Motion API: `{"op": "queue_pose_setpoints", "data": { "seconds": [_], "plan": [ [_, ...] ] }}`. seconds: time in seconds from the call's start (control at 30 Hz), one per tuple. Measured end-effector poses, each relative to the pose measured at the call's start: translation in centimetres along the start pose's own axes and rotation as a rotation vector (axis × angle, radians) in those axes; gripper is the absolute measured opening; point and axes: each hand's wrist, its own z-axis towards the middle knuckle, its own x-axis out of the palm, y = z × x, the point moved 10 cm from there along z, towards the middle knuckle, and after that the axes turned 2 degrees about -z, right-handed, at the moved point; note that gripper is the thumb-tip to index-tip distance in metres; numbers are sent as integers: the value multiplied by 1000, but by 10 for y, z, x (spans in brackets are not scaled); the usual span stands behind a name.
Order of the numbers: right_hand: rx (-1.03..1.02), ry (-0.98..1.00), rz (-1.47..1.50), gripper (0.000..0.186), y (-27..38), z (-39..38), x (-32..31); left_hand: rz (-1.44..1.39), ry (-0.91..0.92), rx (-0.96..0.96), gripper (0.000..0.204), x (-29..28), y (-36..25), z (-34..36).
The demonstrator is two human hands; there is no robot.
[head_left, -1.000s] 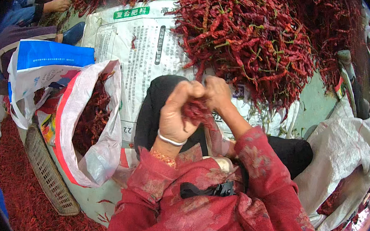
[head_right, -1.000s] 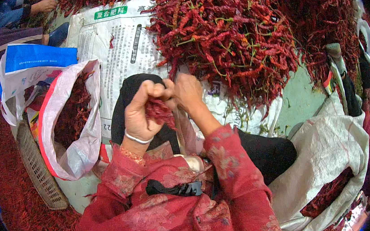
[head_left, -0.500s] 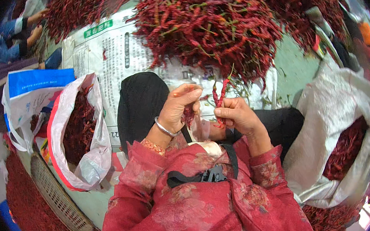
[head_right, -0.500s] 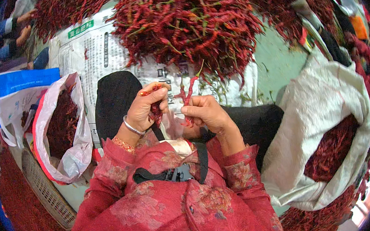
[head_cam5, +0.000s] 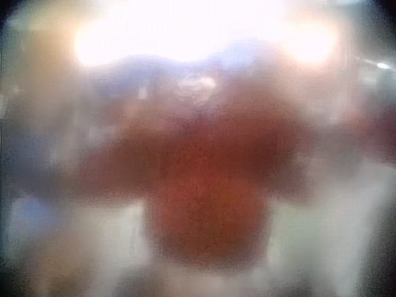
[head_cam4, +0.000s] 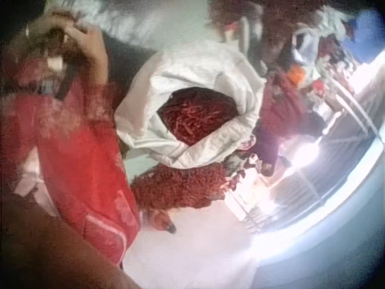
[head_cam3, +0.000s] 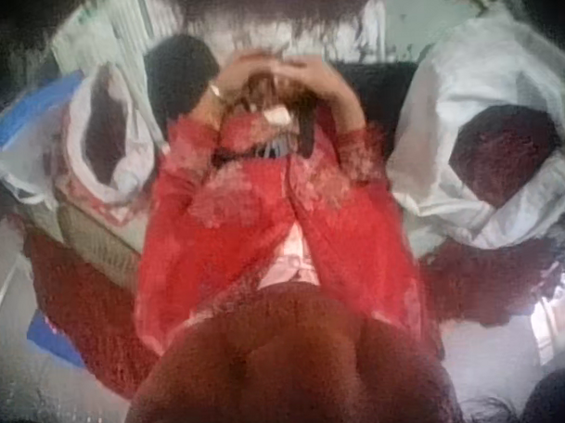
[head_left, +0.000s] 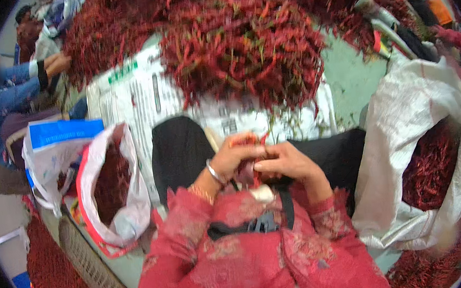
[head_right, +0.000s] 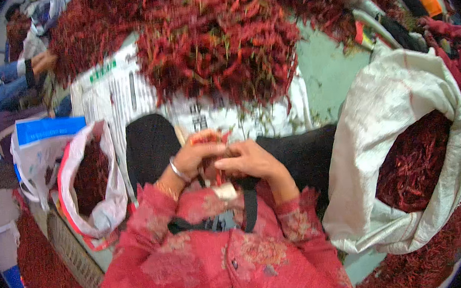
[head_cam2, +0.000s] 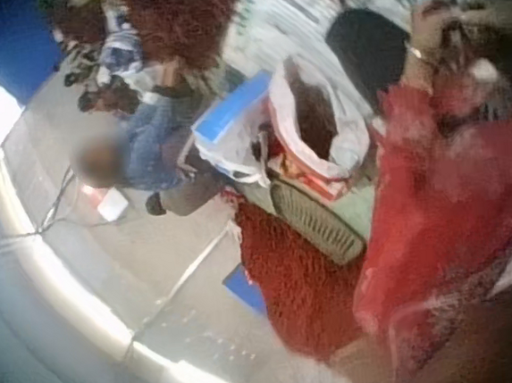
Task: The person sits on the floor and removes stems from dried red chilies by hand. The person places the de-stemmed chilies into a white sack and discards the stems onto the floor.
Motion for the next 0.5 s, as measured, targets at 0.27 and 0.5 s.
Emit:
{"op": "queue_pose_setpoints", "data": {
  "seconds": [0.27, 0.5],
  "plan": [
    [-195, -463, 23, 19, 3, 10, -61, 255, 20, -25, 15, -10, 7, -3],
    [-515, -517, -408, 20, 59, -5, -35, -20, -80, -73, 18, -24, 11, 4]
  ]
}}
